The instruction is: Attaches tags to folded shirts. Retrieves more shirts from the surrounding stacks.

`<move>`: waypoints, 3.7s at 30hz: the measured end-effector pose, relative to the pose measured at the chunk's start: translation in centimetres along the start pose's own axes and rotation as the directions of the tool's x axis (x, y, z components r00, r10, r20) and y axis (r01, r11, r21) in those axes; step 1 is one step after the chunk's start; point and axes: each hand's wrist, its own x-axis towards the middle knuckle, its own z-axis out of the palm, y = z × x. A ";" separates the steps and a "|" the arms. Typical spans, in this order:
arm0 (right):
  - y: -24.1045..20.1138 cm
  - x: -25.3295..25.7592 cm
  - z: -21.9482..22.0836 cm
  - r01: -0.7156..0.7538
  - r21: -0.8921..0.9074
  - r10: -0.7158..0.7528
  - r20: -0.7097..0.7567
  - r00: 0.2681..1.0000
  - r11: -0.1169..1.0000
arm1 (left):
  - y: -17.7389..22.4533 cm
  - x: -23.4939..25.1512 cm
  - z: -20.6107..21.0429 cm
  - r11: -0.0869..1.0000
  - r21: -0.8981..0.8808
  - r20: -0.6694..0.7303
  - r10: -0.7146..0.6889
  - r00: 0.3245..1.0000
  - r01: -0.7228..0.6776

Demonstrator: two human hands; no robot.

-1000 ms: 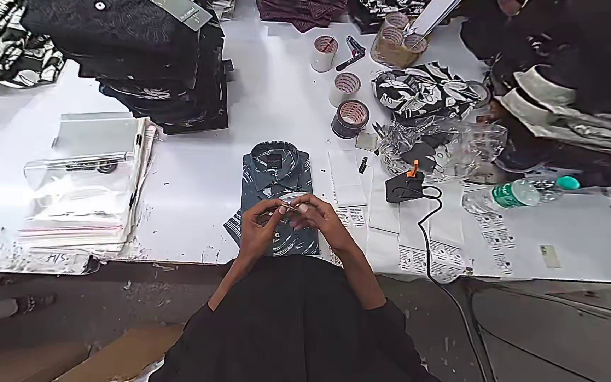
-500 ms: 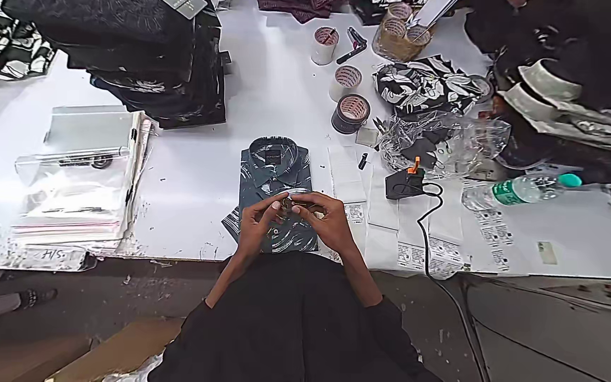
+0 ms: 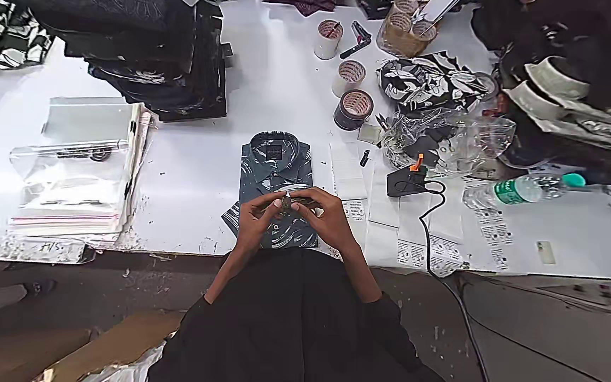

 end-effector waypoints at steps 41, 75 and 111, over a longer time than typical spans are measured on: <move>0.5 -0.7 0.3 0.029 -0.482 -0.053 -0.036 0.998 0.876 | -0.6 0.6 -0.5 0.706 0.675 0.230 0.074 0.970 -0.214; 4.4 2.1 -1.9 -0.405 -0.257 0.334 -0.279 0.900 0.878 | -6.3 1.9 -3.6 0.357 0.933 -0.009 0.157 0.988 -0.048; 2.8 1.2 0.9 -0.313 0.112 0.329 -0.187 0.926 0.943 | -3.3 1.6 -3.3 0.516 0.843 0.044 0.218 0.975 -0.153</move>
